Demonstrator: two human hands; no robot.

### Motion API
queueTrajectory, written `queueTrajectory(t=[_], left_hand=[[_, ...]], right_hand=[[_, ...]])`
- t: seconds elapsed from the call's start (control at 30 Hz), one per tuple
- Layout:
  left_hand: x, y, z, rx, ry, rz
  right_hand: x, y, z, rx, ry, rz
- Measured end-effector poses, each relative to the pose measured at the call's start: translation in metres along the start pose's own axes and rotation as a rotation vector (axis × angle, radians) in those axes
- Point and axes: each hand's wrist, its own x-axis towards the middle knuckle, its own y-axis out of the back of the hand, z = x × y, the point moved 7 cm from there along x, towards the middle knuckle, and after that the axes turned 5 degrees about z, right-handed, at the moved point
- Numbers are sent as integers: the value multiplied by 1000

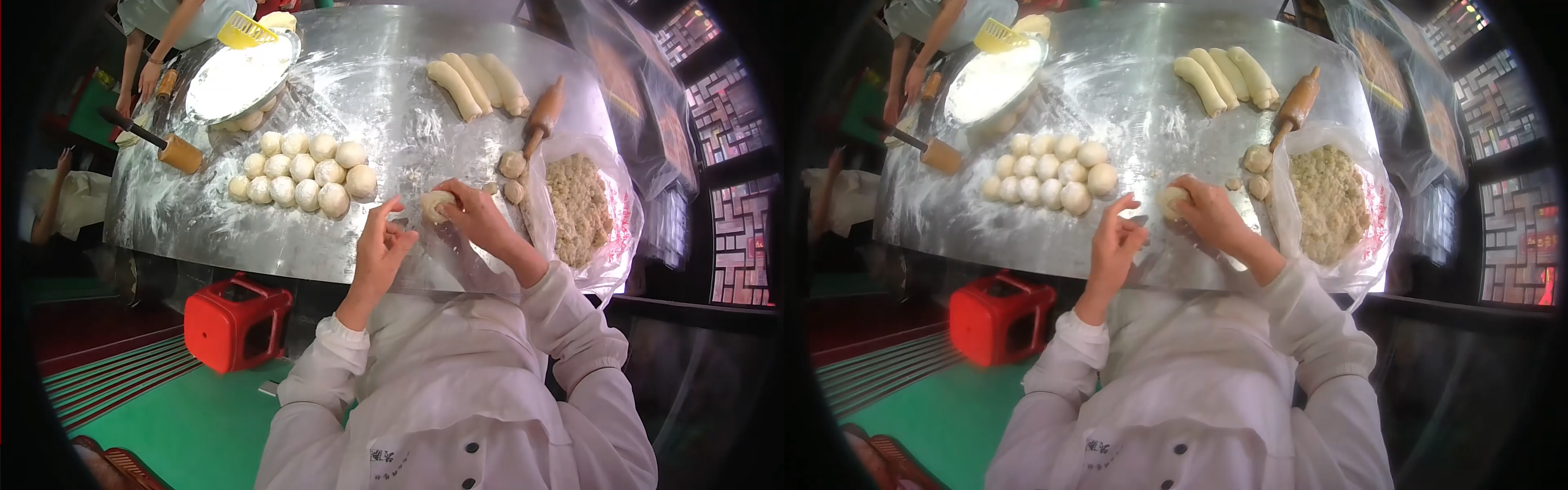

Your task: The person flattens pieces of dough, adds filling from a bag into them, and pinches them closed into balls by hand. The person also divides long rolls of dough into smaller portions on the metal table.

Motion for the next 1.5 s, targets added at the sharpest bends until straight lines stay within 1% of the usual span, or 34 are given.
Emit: queueTrajectory(t=[0.07, 0.13, 0.17, 0.2, 0.23, 0.27, 0.3, 0.33, 0.37, 0.4, 0.43, 0.47, 0.5, 0.57, 0.6, 0.63, 0.67, 0.7, 0.77, 0.87, 0.9, 0.93, 0.97, 1.03, 1.07, 1.1, 1.13, 1.17, 1.23, 1.3, 1.37, 1.43, 1.47, 1.5], left_hand=[[2, -15, 4, 42, -44, 3], [7, -22, -19, 219, -20, -100], [6, -17, -20, 225, -18, -85], [5, -12, -20, 202, 8, -97], [2, -9, -13, 174, 53, -119], [0, -6, -12, 156, 2, -128], [-1, -5, -11, 216, -27, -159], [-1, -4, -19, 340, -41, -173], [0, 1, -13, 358, -53, -127], [1, -2, -8, 442, -68, -170], [2, -7, -5, 521, -77, -220], [3, -9, 3, 634, -181, -203], [6, -12, 4, 640, -188, -183], [9, -25, 16, 804, -418, -105], [14, -35, 15, 878, -415, -152], [19, -42, 9, 884, -418, -142], [20, -51, 2, 906, -487, -165], [17, -57, -4, 927, -557, -186], [0, -58, -13, 996, -593, -145], [-8, -53, -18, 1037, -561, -196], [-6, -53, -17, 1087, -513, -224], [-3, -51, -17, 1140, -468, -252], [-2, -49, -16, 1143, -482, -261], [0, -52, -23, 1035, -501, -251], [2, -48, -30, 917, -522, -227], [4, -39, -19, 796, -531, -213], [6, -36, -30, 908, -300, -296], [6, -18, -22, 1036, -67, -337], [0, -14, -6, 1067, -68, -328], [7, -17, 2, 1121, -89, -289], [-1, -20, -20, 308, 242, -120], [-6, -41, -21, -252, 255, -29], [-9, -54, -13, -257, 264, -76], [-13, -63, 11, -103, 230, -108]], right_hand=[[-9, -13, -3, 52, 18, -30], [-12, -8, -3, 141, -21, -107], [-9, 14, -6, -128, 131, 40], [-10, 36, -12, -449, 194, 142], [-10, 50, 4, -607, 197, 203], [-8, 55, 30, -729, 62, 155], [-10, 53, 43, -760, 139, 185], [-8, 48, 66, -764, 156, 155], [-2, 43, 79, -779, 159, 127], [8, 35, 71, -774, 201, 129], [13, 29, 60, -641, 231, 135], [18, 23, 50, -510, 253, 136], [27, 14, 34, -509, 275, 135], [45, -6, -1, -316, 381, 140], [53, -15, 0, -311, 394, 138], [63, -31, 7, -392, 380, 113], [71, -41, 15, -474, 365, 91], [74, -41, 19, -475, 376, 92], [71, -38, 35, -504, 379, 53], [23, -6, 12, -496, 331, -7], [6, 0, 11, -494, 326, 1], [-10, 4, 15, -495, 268, -8], [-21, 6, 21, -497, 208, -15], [-32, 3, 42, -526, 200, -22], [-46, 5, 55, -551, 183, -48], [-57, 13, 54, -558, 136, -37], [-68, 29, 52, -474, 125, 47], [-66, 34, 40, -386, 158, 122], [-70, 43, 30, -322, 167, 179], [-71, 46, 16, -127, 274, 231], [-70, 39, 5, -54, 293, 239], [-67, 27, 6, -18, 279, 220], [-67, 24, -2, 4, 307, 218], [-63, 24, -11, 10, 320, 216]])
